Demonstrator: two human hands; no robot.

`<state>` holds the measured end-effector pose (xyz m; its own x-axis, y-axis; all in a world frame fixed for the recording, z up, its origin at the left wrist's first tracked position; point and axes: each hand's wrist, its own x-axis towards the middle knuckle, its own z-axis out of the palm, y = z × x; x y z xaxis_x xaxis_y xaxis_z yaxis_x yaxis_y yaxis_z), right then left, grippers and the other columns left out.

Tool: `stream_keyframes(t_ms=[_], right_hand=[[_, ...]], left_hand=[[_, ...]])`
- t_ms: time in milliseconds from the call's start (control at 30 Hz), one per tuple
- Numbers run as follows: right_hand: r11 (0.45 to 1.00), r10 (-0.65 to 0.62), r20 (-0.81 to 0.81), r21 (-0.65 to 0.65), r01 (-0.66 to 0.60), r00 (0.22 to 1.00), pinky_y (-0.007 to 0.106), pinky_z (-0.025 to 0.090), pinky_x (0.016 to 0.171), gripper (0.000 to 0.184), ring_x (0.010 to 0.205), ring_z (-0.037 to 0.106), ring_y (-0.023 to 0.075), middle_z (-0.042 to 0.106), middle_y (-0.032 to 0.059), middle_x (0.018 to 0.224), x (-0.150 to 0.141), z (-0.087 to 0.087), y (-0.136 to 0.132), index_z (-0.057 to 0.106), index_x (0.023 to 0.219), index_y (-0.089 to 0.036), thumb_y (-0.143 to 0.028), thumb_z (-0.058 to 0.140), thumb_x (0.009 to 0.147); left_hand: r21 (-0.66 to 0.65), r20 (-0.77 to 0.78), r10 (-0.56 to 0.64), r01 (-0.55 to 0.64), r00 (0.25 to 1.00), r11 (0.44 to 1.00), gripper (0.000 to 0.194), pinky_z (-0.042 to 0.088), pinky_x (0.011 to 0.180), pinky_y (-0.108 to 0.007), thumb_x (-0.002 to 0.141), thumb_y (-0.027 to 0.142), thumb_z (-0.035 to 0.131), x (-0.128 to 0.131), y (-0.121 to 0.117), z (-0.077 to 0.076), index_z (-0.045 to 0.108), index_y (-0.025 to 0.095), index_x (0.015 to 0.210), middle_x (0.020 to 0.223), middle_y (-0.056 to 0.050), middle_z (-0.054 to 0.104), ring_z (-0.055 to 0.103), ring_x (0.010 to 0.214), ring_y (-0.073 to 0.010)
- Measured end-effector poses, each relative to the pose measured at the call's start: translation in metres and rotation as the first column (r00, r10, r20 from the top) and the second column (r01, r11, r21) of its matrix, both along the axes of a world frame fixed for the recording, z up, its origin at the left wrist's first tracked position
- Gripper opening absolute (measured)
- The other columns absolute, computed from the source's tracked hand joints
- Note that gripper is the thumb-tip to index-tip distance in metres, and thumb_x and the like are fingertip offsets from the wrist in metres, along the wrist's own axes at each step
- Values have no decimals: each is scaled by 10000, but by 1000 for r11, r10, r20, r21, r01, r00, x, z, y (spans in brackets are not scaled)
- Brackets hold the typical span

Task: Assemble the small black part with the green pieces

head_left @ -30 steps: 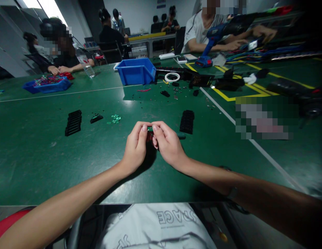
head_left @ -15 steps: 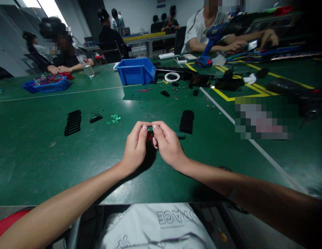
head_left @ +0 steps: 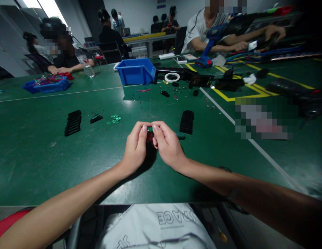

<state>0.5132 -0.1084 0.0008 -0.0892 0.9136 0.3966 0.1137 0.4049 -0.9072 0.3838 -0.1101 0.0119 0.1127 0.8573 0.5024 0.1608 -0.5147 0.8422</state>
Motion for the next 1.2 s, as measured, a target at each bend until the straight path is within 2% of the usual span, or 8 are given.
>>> stream_keyframes(t_ms=[367, 700, 1200], right_hand=[[999, -15, 16, 29, 15, 1000, 282, 435, 645, 264, 771, 588, 160, 601, 30, 835, -2, 1, -1, 574, 1074, -191, -384, 394, 1074], [998, -35, 28, 54, 33, 999, 283, 432, 640, 262, 789, 599, 164, 606, 38, 845, -4, 1, -3, 568, 1088, -183, -373, 388, 1075], [1000, 6, 4, -4, -6, 1000, 279, 425, 607, 269, 751, 580, 168, 584, 29, 818, -3, 2, -3, 568, 1086, -208, -415, 397, 1067]], left_hand=[[28, -17, 22, -22, 1000, 999, 293, 465, 647, -228, 1061, 371, 425, 1, -1, 1, 647, 180, 1049, 792, -17, 579, 539, 695, -123], [53, -21, 37, -36, 999, 998, 270, 469, 667, -221, 1064, 336, 430, 0, -1, -1, 652, 182, 1069, 821, -14, 585, 553, 714, -111], [16, -19, 56, -56, 998, 998, 306, 471, 650, -241, 1057, 401, 423, 1, -1, 0, 636, 181, 1054, 776, -18, 582, 548, 690, -131]])
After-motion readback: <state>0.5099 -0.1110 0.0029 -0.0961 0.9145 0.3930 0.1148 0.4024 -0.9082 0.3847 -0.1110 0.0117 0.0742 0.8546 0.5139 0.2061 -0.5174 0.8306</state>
